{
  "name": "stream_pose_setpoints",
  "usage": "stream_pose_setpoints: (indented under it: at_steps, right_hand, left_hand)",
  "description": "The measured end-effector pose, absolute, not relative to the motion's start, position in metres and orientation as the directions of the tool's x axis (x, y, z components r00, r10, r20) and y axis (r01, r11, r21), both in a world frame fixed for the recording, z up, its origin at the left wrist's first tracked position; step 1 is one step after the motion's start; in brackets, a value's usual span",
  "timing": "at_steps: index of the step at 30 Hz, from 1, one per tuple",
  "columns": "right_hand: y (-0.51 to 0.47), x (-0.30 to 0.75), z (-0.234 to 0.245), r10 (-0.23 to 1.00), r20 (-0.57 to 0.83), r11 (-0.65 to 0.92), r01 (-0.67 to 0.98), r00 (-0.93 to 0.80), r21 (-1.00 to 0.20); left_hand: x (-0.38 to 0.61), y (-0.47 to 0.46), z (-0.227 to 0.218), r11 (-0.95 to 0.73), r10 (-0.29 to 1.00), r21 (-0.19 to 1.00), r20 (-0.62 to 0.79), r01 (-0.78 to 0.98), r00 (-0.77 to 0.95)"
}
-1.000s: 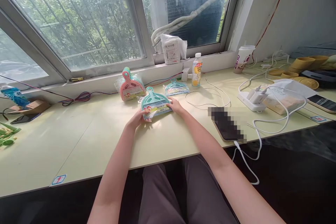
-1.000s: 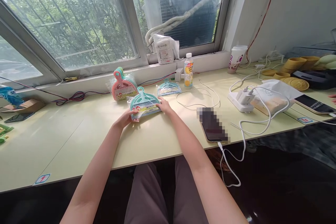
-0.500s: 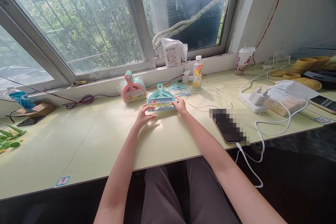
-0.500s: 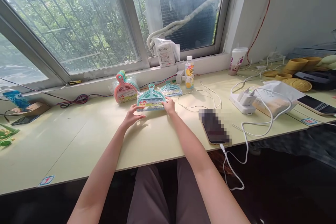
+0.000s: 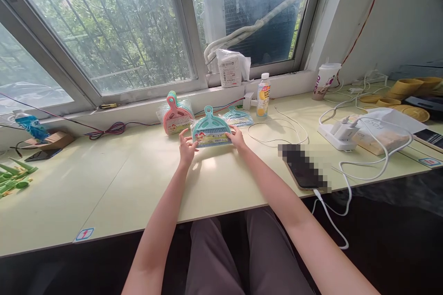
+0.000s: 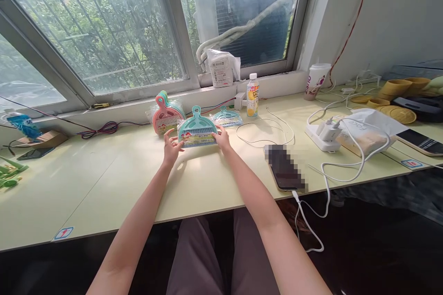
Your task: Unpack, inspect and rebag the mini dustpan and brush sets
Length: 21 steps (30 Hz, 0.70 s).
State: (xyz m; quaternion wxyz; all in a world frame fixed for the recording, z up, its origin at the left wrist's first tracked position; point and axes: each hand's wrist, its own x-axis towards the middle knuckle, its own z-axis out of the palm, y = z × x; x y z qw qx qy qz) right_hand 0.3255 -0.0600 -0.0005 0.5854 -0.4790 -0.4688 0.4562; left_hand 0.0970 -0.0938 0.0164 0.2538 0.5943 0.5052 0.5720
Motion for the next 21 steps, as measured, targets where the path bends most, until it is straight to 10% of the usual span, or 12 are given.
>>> stream_pose_setpoints:
  at_steps: [16, 21]
  right_hand:
    - [-0.058, 0.359, 0.019, 0.990, 0.140, 0.140, -0.003, 0.000, -0.990]
    - [-0.035, 0.412, 0.035, 0.978, 0.046, 0.048, -0.001, 0.203, -0.999]
  left_hand:
    - [0.107, -0.099, 0.013, -0.313, 0.937, 0.907, 0.343, 0.283, -0.065]
    - [0.107, -0.099, 0.007, -0.280, 0.947, 0.907, 0.316, 0.315, -0.067]
